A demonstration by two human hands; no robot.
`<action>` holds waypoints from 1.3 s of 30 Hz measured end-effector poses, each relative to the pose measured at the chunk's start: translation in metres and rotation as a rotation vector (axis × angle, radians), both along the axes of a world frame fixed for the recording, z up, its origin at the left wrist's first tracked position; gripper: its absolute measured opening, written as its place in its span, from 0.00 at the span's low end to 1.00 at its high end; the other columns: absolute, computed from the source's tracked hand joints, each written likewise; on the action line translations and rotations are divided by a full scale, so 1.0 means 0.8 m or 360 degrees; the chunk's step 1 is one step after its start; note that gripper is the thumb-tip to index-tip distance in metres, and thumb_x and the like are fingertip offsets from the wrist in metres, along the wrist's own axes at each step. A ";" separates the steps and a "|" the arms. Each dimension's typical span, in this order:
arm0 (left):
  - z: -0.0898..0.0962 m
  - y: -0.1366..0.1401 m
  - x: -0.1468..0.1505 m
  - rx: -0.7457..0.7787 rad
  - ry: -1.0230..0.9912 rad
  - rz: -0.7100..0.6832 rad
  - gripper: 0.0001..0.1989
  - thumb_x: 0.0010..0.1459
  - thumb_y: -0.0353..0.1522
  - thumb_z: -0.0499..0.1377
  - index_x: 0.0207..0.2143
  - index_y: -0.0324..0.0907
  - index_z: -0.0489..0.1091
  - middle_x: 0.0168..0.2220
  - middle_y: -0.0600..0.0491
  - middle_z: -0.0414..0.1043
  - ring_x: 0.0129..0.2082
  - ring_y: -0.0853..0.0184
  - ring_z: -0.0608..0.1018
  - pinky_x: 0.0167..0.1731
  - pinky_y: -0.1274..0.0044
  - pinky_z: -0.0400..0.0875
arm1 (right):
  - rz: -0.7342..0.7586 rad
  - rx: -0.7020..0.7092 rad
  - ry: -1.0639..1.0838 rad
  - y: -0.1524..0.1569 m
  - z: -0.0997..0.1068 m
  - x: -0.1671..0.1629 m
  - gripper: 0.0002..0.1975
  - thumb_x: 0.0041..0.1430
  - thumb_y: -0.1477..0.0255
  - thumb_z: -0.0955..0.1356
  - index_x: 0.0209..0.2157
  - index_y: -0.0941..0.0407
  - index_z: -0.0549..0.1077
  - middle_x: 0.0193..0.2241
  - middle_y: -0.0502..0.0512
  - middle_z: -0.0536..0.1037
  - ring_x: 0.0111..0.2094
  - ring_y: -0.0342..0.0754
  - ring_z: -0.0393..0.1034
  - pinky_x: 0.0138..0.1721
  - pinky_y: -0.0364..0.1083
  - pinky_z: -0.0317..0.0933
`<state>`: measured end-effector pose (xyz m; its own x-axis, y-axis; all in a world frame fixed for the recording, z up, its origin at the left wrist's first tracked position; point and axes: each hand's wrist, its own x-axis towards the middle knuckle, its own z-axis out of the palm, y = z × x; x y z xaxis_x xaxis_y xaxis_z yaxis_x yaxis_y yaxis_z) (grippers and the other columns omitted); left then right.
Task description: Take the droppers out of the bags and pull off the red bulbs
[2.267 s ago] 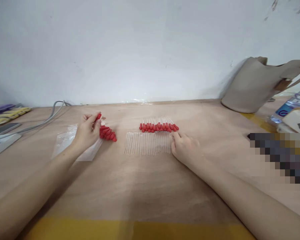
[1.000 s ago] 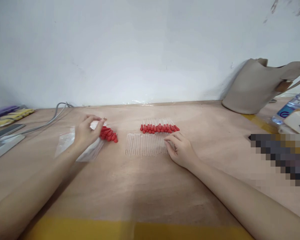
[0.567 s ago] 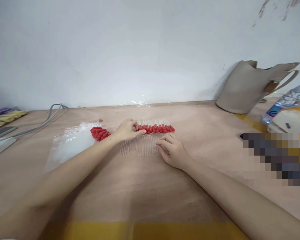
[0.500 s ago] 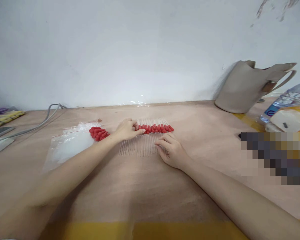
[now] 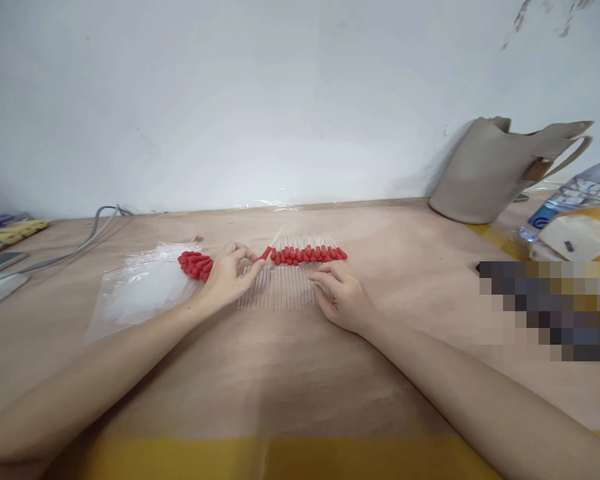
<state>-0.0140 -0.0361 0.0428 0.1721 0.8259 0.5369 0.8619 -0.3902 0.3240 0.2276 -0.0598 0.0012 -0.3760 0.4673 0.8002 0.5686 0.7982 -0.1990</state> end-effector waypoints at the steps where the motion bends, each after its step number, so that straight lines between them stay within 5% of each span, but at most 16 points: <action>1: -0.001 -0.013 -0.008 0.0107 0.0062 -0.0113 0.08 0.54 0.36 0.54 0.29 0.40 0.68 0.32 0.51 0.65 0.38 0.63 0.68 0.41 0.71 0.62 | -0.0039 0.0036 0.0020 -0.001 0.001 -0.001 0.13 0.54 0.76 0.64 0.43 0.55 0.68 0.38 0.59 0.70 0.40 0.49 0.66 0.41 0.50 0.64; 9: -0.026 -0.059 -0.037 0.0401 0.0401 -0.0548 0.05 0.55 0.33 0.55 0.33 0.41 0.68 0.34 0.49 0.68 0.34 0.64 0.68 0.37 0.69 0.62 | -0.0012 0.0211 -0.0362 -0.011 0.011 -0.013 0.25 0.55 0.67 0.65 0.55 0.56 0.59 0.51 0.60 0.68 0.55 0.55 0.58 0.55 0.57 0.53; 22: -0.037 -0.055 -0.030 0.0492 0.0265 -0.0704 0.05 0.54 0.30 0.57 0.35 0.41 0.67 0.35 0.50 0.69 0.35 0.66 0.70 0.37 0.71 0.64 | 0.0070 0.0147 -0.0435 -0.005 0.004 -0.026 0.09 0.57 0.69 0.65 0.39 0.55 0.72 0.38 0.53 0.76 0.49 0.51 0.64 0.54 0.57 0.52; 29: -0.034 -0.056 -0.011 0.0389 0.0271 -0.0840 0.18 0.54 0.33 0.58 0.48 0.41 0.64 0.48 0.46 0.67 0.51 0.61 0.67 0.49 0.67 0.65 | 0.0154 0.0107 -0.0414 -0.005 0.000 -0.037 0.08 0.58 0.72 0.64 0.38 0.56 0.73 0.36 0.52 0.77 0.46 0.50 0.66 0.54 0.56 0.54; 39: -0.039 -0.055 -0.001 0.0554 0.0258 -0.0946 0.10 0.57 0.29 0.55 0.43 0.41 0.68 0.40 0.51 0.75 0.42 0.66 0.75 0.46 0.69 0.68 | 0.0227 0.0062 -0.0469 -0.010 0.003 -0.040 0.10 0.59 0.69 0.63 0.40 0.55 0.72 0.37 0.52 0.78 0.46 0.49 0.67 0.54 0.55 0.54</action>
